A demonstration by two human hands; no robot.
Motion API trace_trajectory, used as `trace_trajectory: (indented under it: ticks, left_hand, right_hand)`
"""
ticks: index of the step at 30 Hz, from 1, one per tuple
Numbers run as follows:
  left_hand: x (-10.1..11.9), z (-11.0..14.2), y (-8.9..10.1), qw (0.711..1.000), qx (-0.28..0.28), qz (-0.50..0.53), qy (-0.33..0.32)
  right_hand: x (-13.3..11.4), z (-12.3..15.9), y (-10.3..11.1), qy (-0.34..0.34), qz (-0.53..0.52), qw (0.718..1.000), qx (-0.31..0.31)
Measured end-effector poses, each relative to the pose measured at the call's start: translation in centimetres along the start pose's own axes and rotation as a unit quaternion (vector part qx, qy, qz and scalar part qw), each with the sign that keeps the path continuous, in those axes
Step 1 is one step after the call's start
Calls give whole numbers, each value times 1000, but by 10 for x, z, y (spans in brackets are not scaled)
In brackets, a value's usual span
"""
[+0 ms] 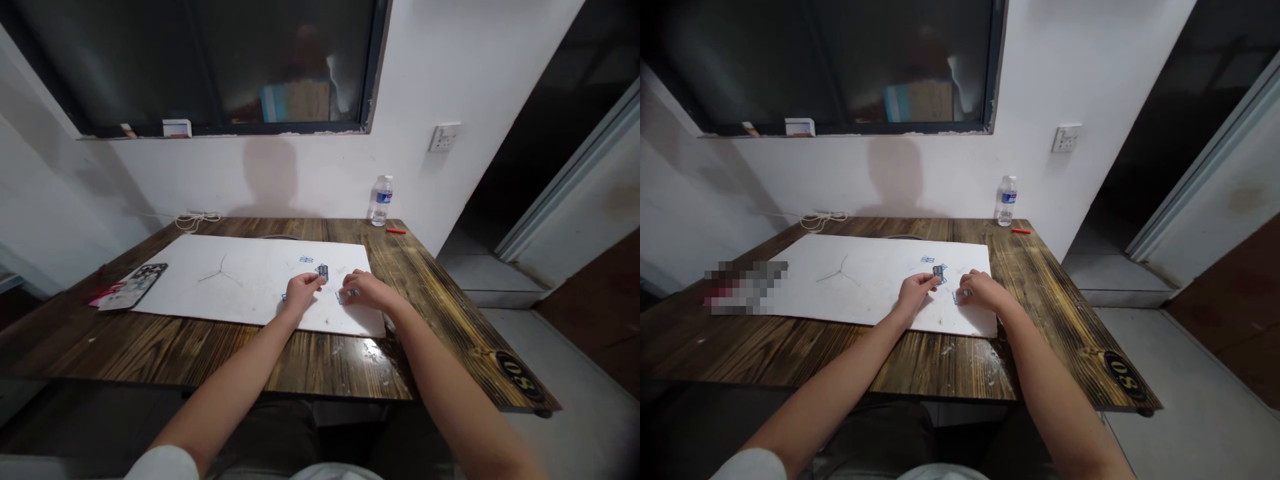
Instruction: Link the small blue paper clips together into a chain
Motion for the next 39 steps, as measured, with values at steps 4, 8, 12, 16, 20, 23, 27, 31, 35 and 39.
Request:
trace_trajectory:
  ticks: [4,8,12,16,20,23,27,31,35,39]
  left_hand:
    - [-1,0,1,1000,4,-2,6]
    - [0,0,0,1000,-3,-1,0]
    - [0,-1,1,1000,-3,-6,-3]
    - [1,0,0,1000,-5,-8,-5]
    - [1,0,-1,1000,-7,-5,-8]
    - [1,0,-1,1000,-8,-2,-9]
    - [0,0,-1,1000,-8,0,-5]
    - [1,1,-1,1000,-9,0,-6]
    - [1,0,-2,1000,-12,2,-10]
    - [0,0,-1,1000,-8,1,-2]
  right_hand:
    - [-1,1,0,2,-18,1000,2]
    - [-1,-1,4,-9,-38,999,25]
    - [-5,-3,4,0,-35,999,29]
    - [-6,-5,4,-4,-45,999,27]
    - [-3,-6,3,-13,-46,998,41]
    - [0,-6,4,-14,-66,996,60]
    - [1,-6,3,-28,-80,995,54]
    - [-1,-6,3,-58,-73,995,29]
    - [6,-4,1,-114,-92,989,22]
    - [15,-1,-4,-164,-122,979,17]
Point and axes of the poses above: each hand's wrist, its own z-axis away from the middle knuckle, its own y-axis out of the back of the hand, x = y × z, the point moved 6 cm from there along -z, towards the middle knuckle, and after that the axes turned 5 degrees about x, right-handed, at the moved point
